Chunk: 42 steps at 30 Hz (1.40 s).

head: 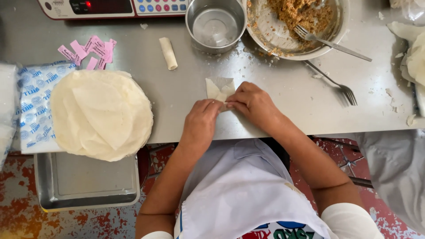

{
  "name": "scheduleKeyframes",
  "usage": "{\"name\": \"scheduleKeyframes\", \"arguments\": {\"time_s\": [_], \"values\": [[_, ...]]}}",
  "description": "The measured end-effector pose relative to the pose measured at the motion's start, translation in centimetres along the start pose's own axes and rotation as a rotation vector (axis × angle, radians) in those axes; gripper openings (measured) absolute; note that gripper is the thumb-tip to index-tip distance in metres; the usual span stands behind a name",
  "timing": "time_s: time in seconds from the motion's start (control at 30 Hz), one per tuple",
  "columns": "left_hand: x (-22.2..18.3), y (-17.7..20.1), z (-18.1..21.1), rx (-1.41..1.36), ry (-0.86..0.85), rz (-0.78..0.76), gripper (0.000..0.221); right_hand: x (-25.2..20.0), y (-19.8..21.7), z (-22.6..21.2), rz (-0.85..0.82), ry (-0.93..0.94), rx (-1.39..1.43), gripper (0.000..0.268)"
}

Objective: Rolling spring rolls by hand and packaging them into plastic bags on a production table

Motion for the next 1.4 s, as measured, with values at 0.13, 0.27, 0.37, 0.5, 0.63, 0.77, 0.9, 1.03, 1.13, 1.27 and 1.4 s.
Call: {"name": "scheduleKeyframes", "arguments": {"time_s": [0.13,0.27,0.37,0.5,0.63,0.77,0.9,1.03,1.13,1.27,1.4], "values": [[1.4,-0.4,-2.0,-0.104,0.091,-0.082,0.012,-0.5,-0.5,0.0,0.068,0.022,-0.044,0.013],[1.9,-1.1,-2.9,-0.144,0.207,-0.1,0.007,-0.9,-0.4,-0.5,0.101,0.152,-0.118,0.013],[0.9,-1.6,-3.2,-0.05,0.164,-0.058,0.007,-0.6,-0.5,0.1,0.047,0.154,-0.146,0.014],[0.3,-0.2,-0.9,0.103,0.03,-0.096,0.01,0.6,-0.7,0.8,-0.048,0.123,-0.078,0.016],[1.5,-0.3,-1.6,0.082,0.056,-0.136,0.013,1.5,0.2,0.4,-0.098,0.078,-0.028,0.016],[2.9,0.1,-1.9,0.051,0.076,-0.197,0.017,1.2,-0.1,0.5,-0.018,0.132,-0.052,0.017],[3.8,1.0,-0.9,0.056,0.053,-0.245,0.019,2.0,0.1,0.6,-0.076,0.046,0.039,0.012],[4.3,-0.2,-2.5,0.032,0.073,-0.251,0.021,2.7,-0.6,2.4,-0.112,-0.004,0.097,0.011],[5.0,-0.4,-2.9,-0.04,0.119,-0.238,0.022,2.8,-1.3,4.0,-0.095,0.028,0.107,0.012],[4.7,-0.8,-2.6,0.064,0.052,-0.181,0.021,2.3,-1.2,4.0,-0.022,0.074,0.074,0.01],[3.3,-0.6,-2.4,0.165,0.019,-0.225,0.022,1.8,-0.5,2.7,0.001,0.228,-0.093,0.015]]}}
Point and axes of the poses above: each hand's wrist, its own x-axis towards the middle knuckle, its own y-axis out of the back of the hand, z = x × y, the point moved 1 cm from there along x, towards the middle knuckle, and after that the axes turned 15 degrees about z, right-handed, at the moved point
